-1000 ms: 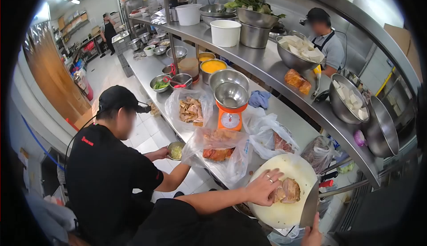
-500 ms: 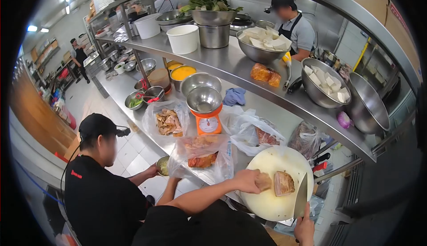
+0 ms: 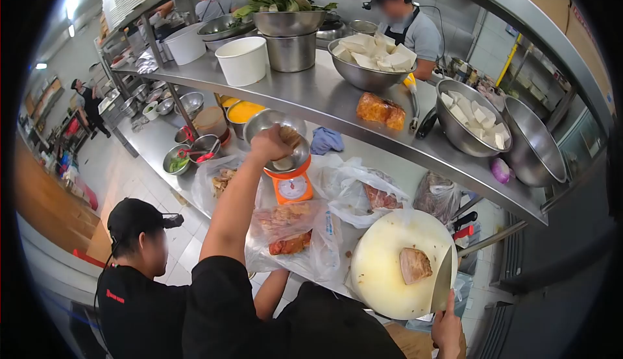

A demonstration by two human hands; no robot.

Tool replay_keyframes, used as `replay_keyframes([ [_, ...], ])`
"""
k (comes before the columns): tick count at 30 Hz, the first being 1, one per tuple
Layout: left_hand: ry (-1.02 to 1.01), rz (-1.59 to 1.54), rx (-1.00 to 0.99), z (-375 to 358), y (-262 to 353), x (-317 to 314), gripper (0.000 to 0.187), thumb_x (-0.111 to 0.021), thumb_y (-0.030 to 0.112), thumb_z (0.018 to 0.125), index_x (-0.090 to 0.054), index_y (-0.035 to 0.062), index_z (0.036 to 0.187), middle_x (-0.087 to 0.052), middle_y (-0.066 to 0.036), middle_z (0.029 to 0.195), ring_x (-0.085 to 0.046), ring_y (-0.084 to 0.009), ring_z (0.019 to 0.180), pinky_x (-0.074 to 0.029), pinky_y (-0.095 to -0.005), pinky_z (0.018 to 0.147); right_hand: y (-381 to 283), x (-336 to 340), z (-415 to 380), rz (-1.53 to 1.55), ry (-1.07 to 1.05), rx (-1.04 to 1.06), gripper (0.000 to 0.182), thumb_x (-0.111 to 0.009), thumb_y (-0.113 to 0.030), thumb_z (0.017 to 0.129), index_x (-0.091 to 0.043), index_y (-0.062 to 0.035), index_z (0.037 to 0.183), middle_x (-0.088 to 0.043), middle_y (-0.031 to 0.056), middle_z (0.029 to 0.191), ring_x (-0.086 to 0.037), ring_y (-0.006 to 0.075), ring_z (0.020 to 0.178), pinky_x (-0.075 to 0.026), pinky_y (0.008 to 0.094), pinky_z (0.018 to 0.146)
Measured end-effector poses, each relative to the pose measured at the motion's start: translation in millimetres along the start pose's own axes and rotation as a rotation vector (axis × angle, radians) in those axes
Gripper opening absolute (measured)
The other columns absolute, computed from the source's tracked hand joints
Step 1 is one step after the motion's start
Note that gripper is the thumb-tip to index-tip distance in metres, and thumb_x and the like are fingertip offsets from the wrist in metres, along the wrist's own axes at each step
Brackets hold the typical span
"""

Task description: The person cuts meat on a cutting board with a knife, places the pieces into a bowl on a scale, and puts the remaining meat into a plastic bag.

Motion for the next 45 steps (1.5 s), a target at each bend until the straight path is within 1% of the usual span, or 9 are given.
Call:
replay_keyframes([
  [7, -0.225, 0.193, -0.024, 9, -19, -57, 0.084, -0.087, 0.048, 0.067, -0.062, 0.0069, 0.136, -0.077, -0.019, 0.123, -0.074, -0.0341, 0.117, -0.06, -0.0429, 0.101, -1, -10, -3, -0.005, 0.052, -0.035, 0.086, -0.062, -0.012, 0.102, -0.015, -0.0209, 0.173, -0.073, 0.0347, 0.089, -0.07, 0.0559, 0.085, -0.053, 0.0635, 0.079],
  [21, -0.182, 0.268, -0.082, 11, -10, -57, 0.089, -0.089, 0.044, 0.069, -0.055, 0.0022, 0.14, -0.071, -0.021, 0.133, -0.067, -0.0388, 0.128, -0.058, -0.0438, 0.106, -9, -12, -6, 0.001, 0.083, -0.044, 0.088, -0.062, -0.012, 0.102, -0.013, -0.0213, 0.174, -0.073, 0.0349, 0.09, -0.07, 0.056, 0.086, -0.053, 0.0628, 0.08],
  [27, -0.3, 0.2, -0.069, 14, -6, -64, 0.088, -0.088, 0.042, 0.07, -0.054, 0.0019, 0.141, -0.076, -0.022, 0.123, -0.073, -0.0361, 0.118, -0.059, -0.0444, 0.102, -15, -8, -10, 0.053, 0.141, -0.016, 0.08, -0.061, -0.01, 0.102, -0.023, -0.0171, 0.171, -0.073, 0.0353, 0.096, -0.069, 0.0565, 0.089, -0.054, 0.0613, 0.079],
  [33, 0.069, -0.118, 0.025, 9, 20, -27, 0.072, -0.077, 0.042, 0.083, -0.051, 0.001, 0.136, -0.076, -0.029, 0.105, -0.074, -0.0466, 0.104, -0.059, -0.0525, 0.089, -58, 23, -46, 0.255, 0.24, 0.109, 0.07, -0.061, -0.011, 0.103, -0.037, -0.0201, 0.168, -0.074, 0.0302, 0.101, -0.071, 0.0518, 0.089, -0.057, 0.0554, 0.076],
  [34, 0.253, -0.237, -0.184, 1, 25, -26, 0.077, -0.083, 0.037, 0.078, -0.054, 0.002, 0.141, -0.077, -0.026, 0.101, -0.077, -0.0413, 0.098, -0.061, -0.0489, 0.085, -64, 24, -49, 0.257, 0.145, 0.152, 0.07, -0.062, -0.015, 0.103, -0.037, -0.022, 0.168, -0.074, 0.0301, 0.099, -0.071, 0.0517, 0.086, -0.057, 0.0564, 0.076],
  [37, 0.025, -0.598, -0.182, -61, 95, -8, 0.08, -0.088, 0.031, 0.073, -0.059, 0.0019, 0.142, -0.079, -0.019, 0.099, -0.079, -0.0295, 0.094, -0.062, -0.0416, 0.081, -77, 27, -44, 0.106, -0.138, 0.247, 0.068, -0.062, -0.025, 0.105, -0.037, -0.0295, 0.168, -0.075, 0.0291, 0.095, -0.072, 0.0505, 0.085, -0.057, 0.0573, 0.08],
  [39, -0.299, -0.924, -0.226, -82, 123, -67, 0.065, -0.09, 0.023, 0.077, -0.067, 0.0013, 0.135, -0.078, -0.01, 0.106, -0.076, -0.0192, 0.084, -0.062, -0.0332, 0.072, -63, 15, -32, 0.082, -0.124, 0.268, 0.067, -0.062, -0.029, 0.105, -0.037, -0.0348, 0.167, -0.075, 0.0276, 0.092, -0.072, 0.05, 0.087, -0.057, 0.0579, 0.083],
  [41, -0.543, -1.035, -0.048, -141, 172, -95, 0.059, -0.088, 0.023, 0.083, -0.066, -0.0021, 0.132, -0.078, -0.008, 0.105, -0.076, -0.0166, 0.086, -0.062, -0.0317, 0.072, -53, 20, -17, -0.007, -0.157, 0.211, 0.066, -0.062, -0.03, 0.105, -0.038, -0.0344, 0.167, -0.075, 0.0273, 0.09, -0.072, 0.0498, 0.086, -0.057, 0.0582, 0.083],
  [45, -0.809, -0.822, 0.11, -239, 234, -150, 0.062, -0.082, 0.048, 0.089, -0.074, -0.0085, 0.115, -0.079, -0.021, 0.1, -0.078, -0.0274, 0.098, -0.062, -0.0401, 0.087, -38, 28, 5, -0.02, -0.005, 0.25, 0.066, -0.064, -0.027, 0.104, -0.042, -0.0308, 0.166, -0.072, 0.0286, 0.081, -0.071, 0.0501, 0.079, -0.057, 0.0594, 0.076],
])
Point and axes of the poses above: each hand's wrist, its own z-axis towards the middle knuckle, its own x-axis out of the back of the hand, y = z × x, the point moved 4 cm from there along z, towards the middle knuckle
